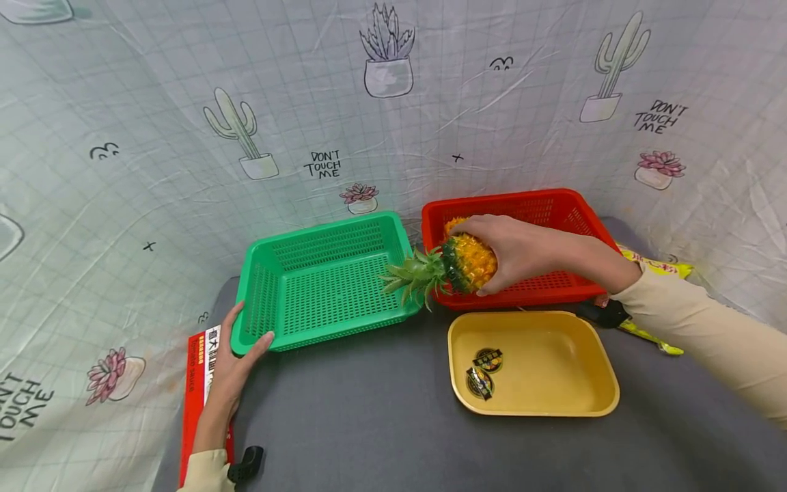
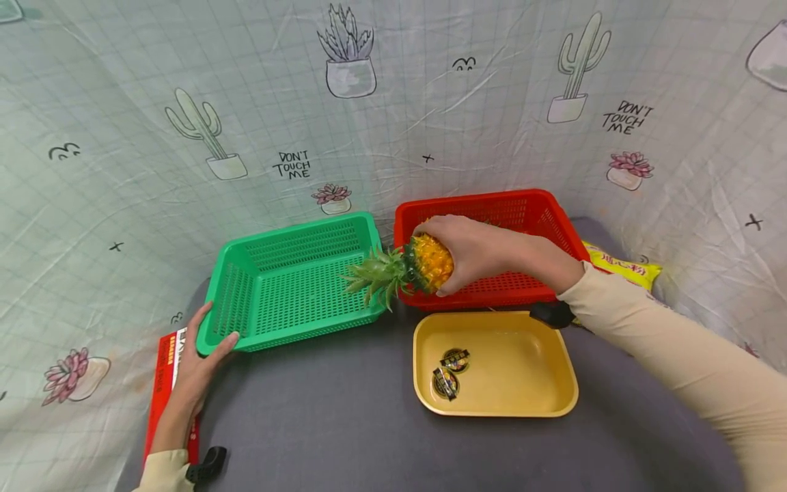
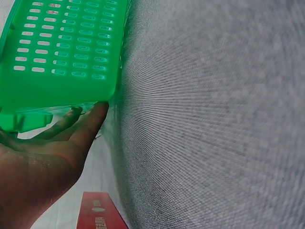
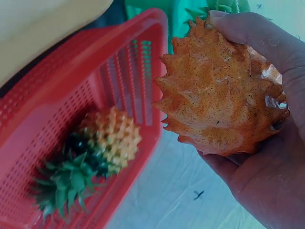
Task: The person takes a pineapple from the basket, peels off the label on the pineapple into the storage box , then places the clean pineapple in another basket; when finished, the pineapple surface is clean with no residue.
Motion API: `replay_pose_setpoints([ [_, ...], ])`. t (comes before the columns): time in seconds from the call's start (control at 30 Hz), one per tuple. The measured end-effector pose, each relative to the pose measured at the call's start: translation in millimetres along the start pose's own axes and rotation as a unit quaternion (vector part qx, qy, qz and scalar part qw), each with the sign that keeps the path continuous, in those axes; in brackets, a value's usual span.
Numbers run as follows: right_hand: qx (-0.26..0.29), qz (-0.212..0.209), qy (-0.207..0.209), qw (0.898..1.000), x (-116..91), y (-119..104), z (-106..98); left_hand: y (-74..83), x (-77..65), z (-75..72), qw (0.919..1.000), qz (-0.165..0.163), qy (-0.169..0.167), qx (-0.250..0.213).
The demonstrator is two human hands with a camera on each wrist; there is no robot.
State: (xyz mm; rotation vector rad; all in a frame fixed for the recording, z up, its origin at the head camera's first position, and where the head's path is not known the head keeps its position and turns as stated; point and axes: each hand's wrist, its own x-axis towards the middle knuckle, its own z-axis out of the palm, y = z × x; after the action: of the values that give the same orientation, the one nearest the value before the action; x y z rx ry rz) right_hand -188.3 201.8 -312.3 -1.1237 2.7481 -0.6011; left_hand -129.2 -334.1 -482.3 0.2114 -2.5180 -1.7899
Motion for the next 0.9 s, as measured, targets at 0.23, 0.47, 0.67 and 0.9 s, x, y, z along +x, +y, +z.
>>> replay_pose_setpoints([
  [0.23,-0.003,0.015,0.001,1.0,-3,22,-5,-0.2,-2.4,-1.1,0.9999,0.01,-0.006,0.003],
  [0.47,0.004,0.044,0.007,0.999,-7,48,-2,0.3,-1.0,-0.3,0.9999,0.012,-0.008,0.006],
  [0.67,0.01,0.072,0.012,0.997,-11,65,-1,0.4,0.0,-0.1,0.9998,0.013,-0.012,0.006],
  [0.9,0.012,0.091,0.015,0.996,-16,78,-5,-0.9,2.4,-0.8,0.9998,0.015,-0.011,-0.001],
])
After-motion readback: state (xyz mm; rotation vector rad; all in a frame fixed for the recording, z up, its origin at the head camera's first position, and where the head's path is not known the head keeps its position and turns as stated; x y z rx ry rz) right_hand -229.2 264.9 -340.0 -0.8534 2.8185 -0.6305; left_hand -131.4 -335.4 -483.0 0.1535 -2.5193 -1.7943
